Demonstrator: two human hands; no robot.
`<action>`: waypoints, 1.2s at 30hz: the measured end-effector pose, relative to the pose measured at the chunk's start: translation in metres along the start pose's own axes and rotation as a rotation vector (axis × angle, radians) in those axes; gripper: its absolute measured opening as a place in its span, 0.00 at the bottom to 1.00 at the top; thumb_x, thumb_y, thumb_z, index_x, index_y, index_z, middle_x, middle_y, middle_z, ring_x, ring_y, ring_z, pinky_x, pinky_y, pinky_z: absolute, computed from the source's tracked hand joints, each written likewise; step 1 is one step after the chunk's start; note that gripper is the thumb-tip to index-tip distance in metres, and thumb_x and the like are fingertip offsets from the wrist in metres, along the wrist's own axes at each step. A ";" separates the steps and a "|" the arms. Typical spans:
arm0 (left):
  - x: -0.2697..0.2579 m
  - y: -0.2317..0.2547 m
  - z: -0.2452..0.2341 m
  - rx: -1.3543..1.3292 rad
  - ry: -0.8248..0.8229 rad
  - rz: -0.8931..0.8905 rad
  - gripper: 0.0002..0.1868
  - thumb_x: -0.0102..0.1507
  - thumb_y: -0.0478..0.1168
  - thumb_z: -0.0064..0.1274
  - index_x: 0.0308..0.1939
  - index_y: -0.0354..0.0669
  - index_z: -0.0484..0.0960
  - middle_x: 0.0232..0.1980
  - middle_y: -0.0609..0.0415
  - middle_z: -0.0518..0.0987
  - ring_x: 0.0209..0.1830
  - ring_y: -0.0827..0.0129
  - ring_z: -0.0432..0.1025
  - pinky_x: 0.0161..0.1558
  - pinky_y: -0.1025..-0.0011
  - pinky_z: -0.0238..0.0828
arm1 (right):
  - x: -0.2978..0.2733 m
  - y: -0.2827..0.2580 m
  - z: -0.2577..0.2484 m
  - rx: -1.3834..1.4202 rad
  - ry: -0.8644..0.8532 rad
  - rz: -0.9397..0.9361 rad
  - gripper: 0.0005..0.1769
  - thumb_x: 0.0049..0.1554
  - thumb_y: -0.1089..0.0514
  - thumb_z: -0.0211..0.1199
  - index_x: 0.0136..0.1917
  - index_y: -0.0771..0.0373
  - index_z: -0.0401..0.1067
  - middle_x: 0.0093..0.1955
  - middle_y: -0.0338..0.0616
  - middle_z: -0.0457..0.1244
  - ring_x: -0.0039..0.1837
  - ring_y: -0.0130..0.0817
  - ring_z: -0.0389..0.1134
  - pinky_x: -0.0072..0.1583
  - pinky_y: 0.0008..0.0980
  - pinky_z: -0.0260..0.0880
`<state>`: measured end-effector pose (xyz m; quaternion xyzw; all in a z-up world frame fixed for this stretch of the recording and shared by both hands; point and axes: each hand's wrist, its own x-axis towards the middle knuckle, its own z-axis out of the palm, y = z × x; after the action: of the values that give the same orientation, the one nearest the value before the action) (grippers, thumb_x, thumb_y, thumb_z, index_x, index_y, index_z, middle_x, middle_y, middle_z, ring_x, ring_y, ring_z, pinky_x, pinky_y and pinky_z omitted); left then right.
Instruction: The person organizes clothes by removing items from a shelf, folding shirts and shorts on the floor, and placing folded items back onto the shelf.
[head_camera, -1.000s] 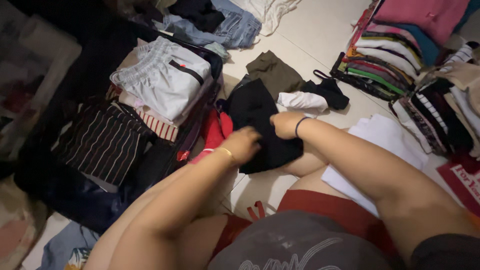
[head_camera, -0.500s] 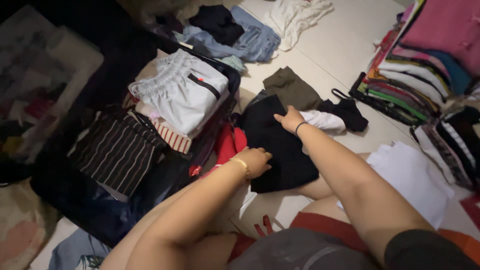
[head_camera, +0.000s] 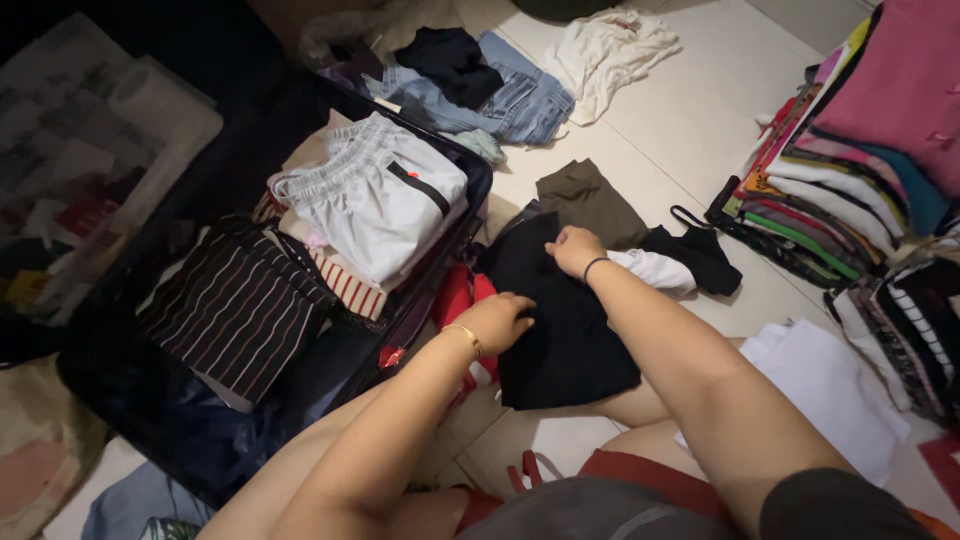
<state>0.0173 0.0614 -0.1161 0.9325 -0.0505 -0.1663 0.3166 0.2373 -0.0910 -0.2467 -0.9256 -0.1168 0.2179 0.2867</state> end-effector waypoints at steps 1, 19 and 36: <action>0.001 -0.003 0.002 -0.057 0.054 0.009 0.22 0.67 0.48 0.51 0.62 0.44 0.79 0.62 0.42 0.78 0.63 0.50 0.72 0.66 0.59 0.68 | 0.001 0.001 -0.003 0.066 0.001 -0.063 0.18 0.55 0.49 0.72 0.46 0.66 0.76 0.41 0.52 0.69 0.45 0.45 0.71 0.50 0.42 0.71; 0.024 -0.017 0.048 -0.267 0.069 0.011 0.30 0.70 0.58 0.45 0.68 0.43 0.74 0.68 0.41 0.76 0.66 0.52 0.72 0.67 0.59 0.67 | -0.060 -0.117 -0.190 1.310 0.009 -0.627 0.09 0.64 0.69 0.59 0.57 0.61 0.68 0.52 0.35 0.62 0.55 0.24 0.60 0.65 0.24 0.58; -0.060 0.123 -0.094 -2.120 -0.364 0.959 0.44 0.71 0.74 0.31 0.86 0.59 0.50 0.84 0.29 0.50 0.84 0.37 0.50 0.81 0.44 0.48 | -0.336 -0.125 -0.195 0.325 -0.360 -1.086 0.14 0.61 0.66 0.64 0.60 0.59 0.72 0.58 0.40 0.68 0.64 0.30 0.68 0.66 0.33 0.67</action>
<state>-0.0061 0.0291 0.0454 0.0517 -0.2769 -0.1198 0.9520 0.0230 -0.1979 0.0837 -0.6261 -0.5854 0.2084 0.4710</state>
